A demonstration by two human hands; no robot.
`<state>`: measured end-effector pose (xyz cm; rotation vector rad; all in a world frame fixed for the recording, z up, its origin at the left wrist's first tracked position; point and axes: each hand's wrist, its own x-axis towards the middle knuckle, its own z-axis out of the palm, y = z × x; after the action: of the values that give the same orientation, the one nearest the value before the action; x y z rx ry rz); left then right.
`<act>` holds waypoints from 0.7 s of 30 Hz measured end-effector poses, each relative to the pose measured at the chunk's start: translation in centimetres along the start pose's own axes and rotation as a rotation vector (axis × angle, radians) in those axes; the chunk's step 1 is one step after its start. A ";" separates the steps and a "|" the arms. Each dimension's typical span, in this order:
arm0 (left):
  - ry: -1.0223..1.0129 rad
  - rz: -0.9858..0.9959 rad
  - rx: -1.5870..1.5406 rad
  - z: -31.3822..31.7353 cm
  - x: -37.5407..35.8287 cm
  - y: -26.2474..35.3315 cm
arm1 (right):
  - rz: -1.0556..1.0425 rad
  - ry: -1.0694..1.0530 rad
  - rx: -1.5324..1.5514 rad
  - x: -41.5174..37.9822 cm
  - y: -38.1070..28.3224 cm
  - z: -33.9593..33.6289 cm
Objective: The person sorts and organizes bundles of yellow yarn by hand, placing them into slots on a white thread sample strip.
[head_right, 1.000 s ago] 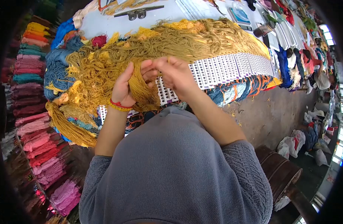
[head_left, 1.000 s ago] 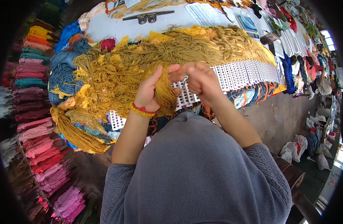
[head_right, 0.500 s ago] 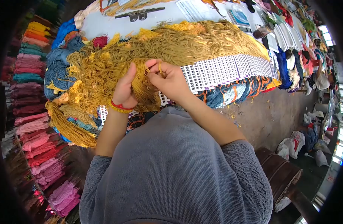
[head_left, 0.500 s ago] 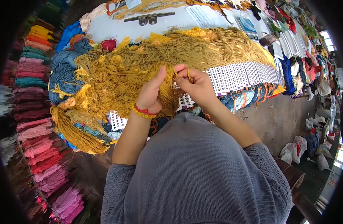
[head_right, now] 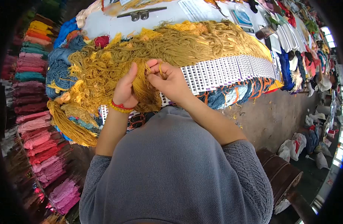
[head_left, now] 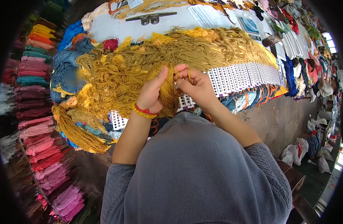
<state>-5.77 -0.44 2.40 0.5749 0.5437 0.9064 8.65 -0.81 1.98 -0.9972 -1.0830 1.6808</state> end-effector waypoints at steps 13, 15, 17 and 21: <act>0.266 0.326 0.315 0.4 0.8 -1.1 | -0.165 0.108 -0.028 0.2 1.4 -0.6; 0.274 0.341 0.301 0.0 0.9 -1.4 | -0.173 0.122 0.036 0.1 1.2 -0.5; 0.360 0.251 0.218 -1.2 0.8 -1.8 | 0.200 0.074 0.135 -0.2 -0.3 -1.3; 0.049 0.136 -0.288 -3.9 -0.1 -0.6 | 0.320 -0.182 0.670 -0.3 -1.5 -2.9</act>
<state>-8.05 0.05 -0.74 0.3320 0.4118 1.1076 11.74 -0.04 2.57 -0.6010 -0.4047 2.2176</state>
